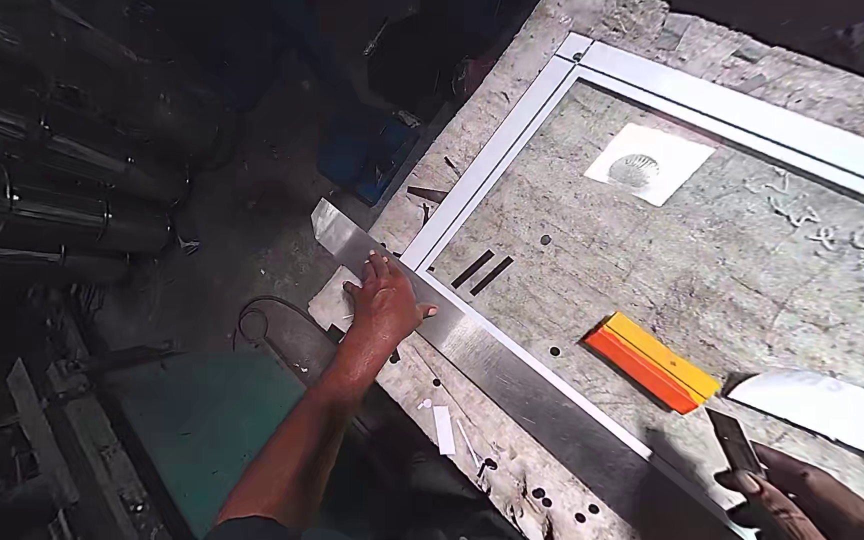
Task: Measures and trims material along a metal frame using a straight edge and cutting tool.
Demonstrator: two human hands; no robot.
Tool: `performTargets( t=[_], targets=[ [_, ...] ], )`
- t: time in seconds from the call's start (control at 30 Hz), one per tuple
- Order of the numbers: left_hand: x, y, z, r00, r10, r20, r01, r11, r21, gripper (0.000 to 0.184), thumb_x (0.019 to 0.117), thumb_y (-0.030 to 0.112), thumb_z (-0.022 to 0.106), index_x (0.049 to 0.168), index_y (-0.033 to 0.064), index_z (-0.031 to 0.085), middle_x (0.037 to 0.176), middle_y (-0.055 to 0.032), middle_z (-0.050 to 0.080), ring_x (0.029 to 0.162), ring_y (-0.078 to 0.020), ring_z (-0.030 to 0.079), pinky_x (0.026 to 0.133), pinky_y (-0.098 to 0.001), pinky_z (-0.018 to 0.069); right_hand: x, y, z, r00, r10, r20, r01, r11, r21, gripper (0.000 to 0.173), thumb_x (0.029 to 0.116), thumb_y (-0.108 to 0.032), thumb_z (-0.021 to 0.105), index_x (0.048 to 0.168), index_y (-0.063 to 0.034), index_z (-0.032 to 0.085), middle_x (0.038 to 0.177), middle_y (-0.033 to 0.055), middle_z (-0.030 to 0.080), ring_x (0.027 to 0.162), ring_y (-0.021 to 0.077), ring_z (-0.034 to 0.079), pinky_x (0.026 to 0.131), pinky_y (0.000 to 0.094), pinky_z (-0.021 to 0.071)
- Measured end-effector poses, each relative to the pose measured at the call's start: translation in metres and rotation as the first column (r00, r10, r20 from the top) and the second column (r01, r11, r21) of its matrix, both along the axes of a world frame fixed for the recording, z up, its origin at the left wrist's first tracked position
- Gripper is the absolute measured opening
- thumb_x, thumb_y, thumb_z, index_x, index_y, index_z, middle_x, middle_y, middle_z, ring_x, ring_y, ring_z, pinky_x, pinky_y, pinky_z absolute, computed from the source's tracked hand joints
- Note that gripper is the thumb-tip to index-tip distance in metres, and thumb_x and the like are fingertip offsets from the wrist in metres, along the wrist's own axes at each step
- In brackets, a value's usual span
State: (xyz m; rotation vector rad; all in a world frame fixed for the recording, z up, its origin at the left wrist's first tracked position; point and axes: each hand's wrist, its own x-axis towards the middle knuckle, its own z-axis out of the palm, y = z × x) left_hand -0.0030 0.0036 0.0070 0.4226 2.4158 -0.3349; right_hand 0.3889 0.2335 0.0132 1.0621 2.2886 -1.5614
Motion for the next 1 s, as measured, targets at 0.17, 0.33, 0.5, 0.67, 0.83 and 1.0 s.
performTargets(
  t=[0.17,0.33,0.5,0.67,0.83,1.0],
  targets=[
    [-0.004,0.002,0.002,0.999,0.025,0.046,-0.025,1.0,0.001,0.12,0.0823,0.068,0.072,0.159,-0.0087,0.019,0.167,-0.0316,0.012,0.153,-0.0473,0.023,0.113,-0.0701,0.0292,-0.143,-0.014,-0.018,0.904,0.416,-0.096,-0.295,0.771,0.564,0.04,0.0988,-0.03,0.054,0.131,-0.0148,0.071,0.092,0.0108,0.076,0.07,0.0239,0.071,0.061,0.0412,0.0582],
    [-0.007,0.005,0.003,0.995,0.033,0.098,-0.033,0.999,-0.005,0.119,0.0842,0.066,0.071,0.158,-0.0107,0.018,0.167,-0.0334,0.007,0.153,-0.0492,0.019,0.115,-0.0702,0.0266,-0.245,-0.042,-0.029,0.754,0.648,-0.105,-0.443,0.62,0.647,0.039,0.0996,-0.021,0.051,0.134,-0.0214,0.071,0.085,0.0095,0.07,0.063,0.0255,0.067,0.052,0.0416,0.0526],
    [-0.012,0.008,0.005,0.987,0.039,0.157,-0.039,0.999,-0.007,0.113,0.0874,0.058,0.072,0.158,-0.0117,0.019,0.166,-0.035,0.006,0.152,-0.0514,0.02,0.114,-0.073,0.0251,-0.295,-0.068,-0.026,0.694,0.719,-0.039,-0.513,0.532,0.674,0.039,0.0998,-0.019,0.053,0.136,-0.0199,0.069,0.087,0.0109,0.071,0.066,0.0277,0.069,0.054,0.0432,0.0548],
    [-0.013,0.007,0.003,0.987,0.037,0.156,-0.039,0.999,0.007,0.096,0.0882,0.024,0.074,0.157,-0.0129,0.018,0.166,-0.0361,0.007,0.152,-0.0531,0.02,0.113,-0.0744,0.0265,-0.323,-0.093,-0.025,0.649,0.761,0.003,-0.564,0.478,0.673,0.042,0.0988,-0.015,0.053,0.138,-0.0197,0.068,0.084,0.0117,0.068,0.062,0.0279,0.066,0.052,0.042,0.0528],
    [-0.012,0.003,0.002,0.985,0.024,0.171,-0.032,0.999,0.04,0.091,0.0901,0.02,0.07,0.158,-0.0108,0.018,0.166,-0.036,0.007,0.153,-0.0529,0.016,0.113,-0.0758,0.0237,-0.341,-0.105,-0.03,0.635,0.771,0.05,-0.599,0.451,0.662,0.042,0.0999,-0.018,0.052,0.139,-0.0198,0.067,0.085,0.0129,0.067,0.063,0.0288,0.066,0.052,0.043,0.0528],
    [-0.013,0.0,0.001,0.982,0.038,0.187,-0.051,0.996,0.069,0.093,0.0888,0.02,0.071,0.159,-0.01,0.018,0.166,-0.0349,0.006,0.154,-0.0523,0.015,0.114,-0.0749,0.023,-0.348,-0.108,-0.032,0.62,0.781,0.071,-0.626,0.438,0.646,0.043,0.1001,-0.019,0.053,0.141,-0.0203,0.065,0.086,0.0134,0.067,0.065,0.0293,0.067,0.054,0.0438,0.0538]
  ],
)
